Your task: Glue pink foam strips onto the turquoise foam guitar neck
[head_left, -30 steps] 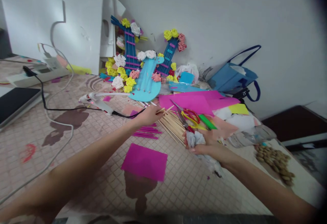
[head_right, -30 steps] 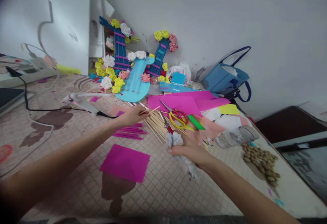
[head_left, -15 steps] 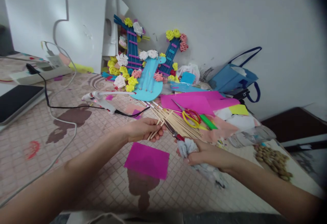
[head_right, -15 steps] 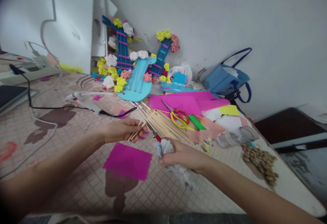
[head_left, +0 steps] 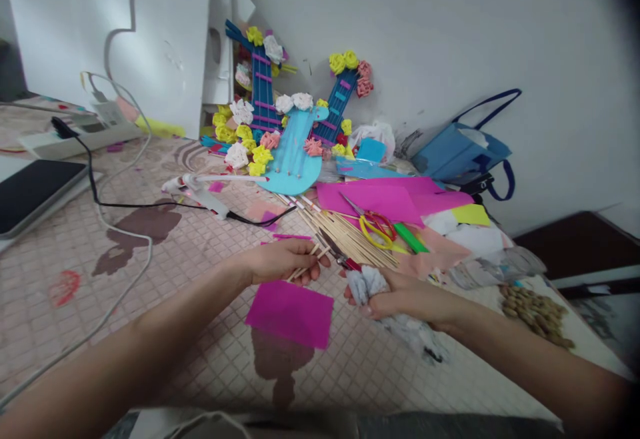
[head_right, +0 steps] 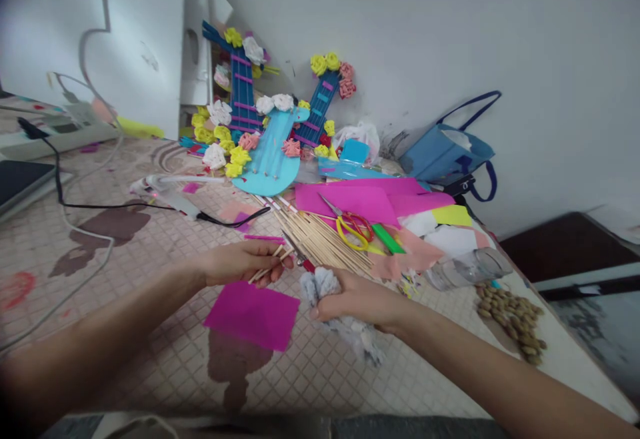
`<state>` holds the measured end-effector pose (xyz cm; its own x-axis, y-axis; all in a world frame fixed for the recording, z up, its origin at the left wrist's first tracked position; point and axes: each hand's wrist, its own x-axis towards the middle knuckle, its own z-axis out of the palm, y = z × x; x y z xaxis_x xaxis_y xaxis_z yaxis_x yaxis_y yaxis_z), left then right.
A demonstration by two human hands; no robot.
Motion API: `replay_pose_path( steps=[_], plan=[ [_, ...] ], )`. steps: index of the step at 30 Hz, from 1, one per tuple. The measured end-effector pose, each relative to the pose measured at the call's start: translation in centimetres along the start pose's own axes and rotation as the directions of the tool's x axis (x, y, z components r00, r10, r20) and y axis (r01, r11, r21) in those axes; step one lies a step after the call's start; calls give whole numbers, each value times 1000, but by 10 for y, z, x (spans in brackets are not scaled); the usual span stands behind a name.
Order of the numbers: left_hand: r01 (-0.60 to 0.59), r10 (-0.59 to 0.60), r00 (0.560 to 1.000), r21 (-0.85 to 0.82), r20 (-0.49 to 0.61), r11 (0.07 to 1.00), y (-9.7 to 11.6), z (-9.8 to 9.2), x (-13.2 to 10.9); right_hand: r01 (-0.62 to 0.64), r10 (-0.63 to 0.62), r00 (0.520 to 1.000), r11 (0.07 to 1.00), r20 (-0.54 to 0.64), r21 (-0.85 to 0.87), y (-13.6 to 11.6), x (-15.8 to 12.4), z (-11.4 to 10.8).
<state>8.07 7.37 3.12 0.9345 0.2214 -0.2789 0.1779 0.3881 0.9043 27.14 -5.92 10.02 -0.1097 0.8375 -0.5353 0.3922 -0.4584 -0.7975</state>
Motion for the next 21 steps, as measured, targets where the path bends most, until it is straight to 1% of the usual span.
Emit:
replay_pose_path(
  steps=[3, 8, 15, 18, 21],
  plan=[
    [20, -19, 999, -52, 27, 998, -3, -1, 2, -17, 18, 1000, 999, -10, 37, 1, 0, 0],
    [20, -12, 998, -123, 69, 992, -7, 0, 6, -16, 16, 999, 1000, -29, 4, -1, 0, 2],
    [-19, 26, 997, -91, 76, 996, -6, 3, 5, -37, 37, 999, 999, 12, 35, -5, 0, 4],
    [-31, 39, 994, -84, 98, 996, -7, 2, 5, -55, 53, 998, 997, 42, 53, -6, 0, 4],
    [-24, 31, 994, -73, 107, 997, -8, 2, 6, -66, 66, 998, 998, 22, 16, -6, 2, 3]
  ],
)
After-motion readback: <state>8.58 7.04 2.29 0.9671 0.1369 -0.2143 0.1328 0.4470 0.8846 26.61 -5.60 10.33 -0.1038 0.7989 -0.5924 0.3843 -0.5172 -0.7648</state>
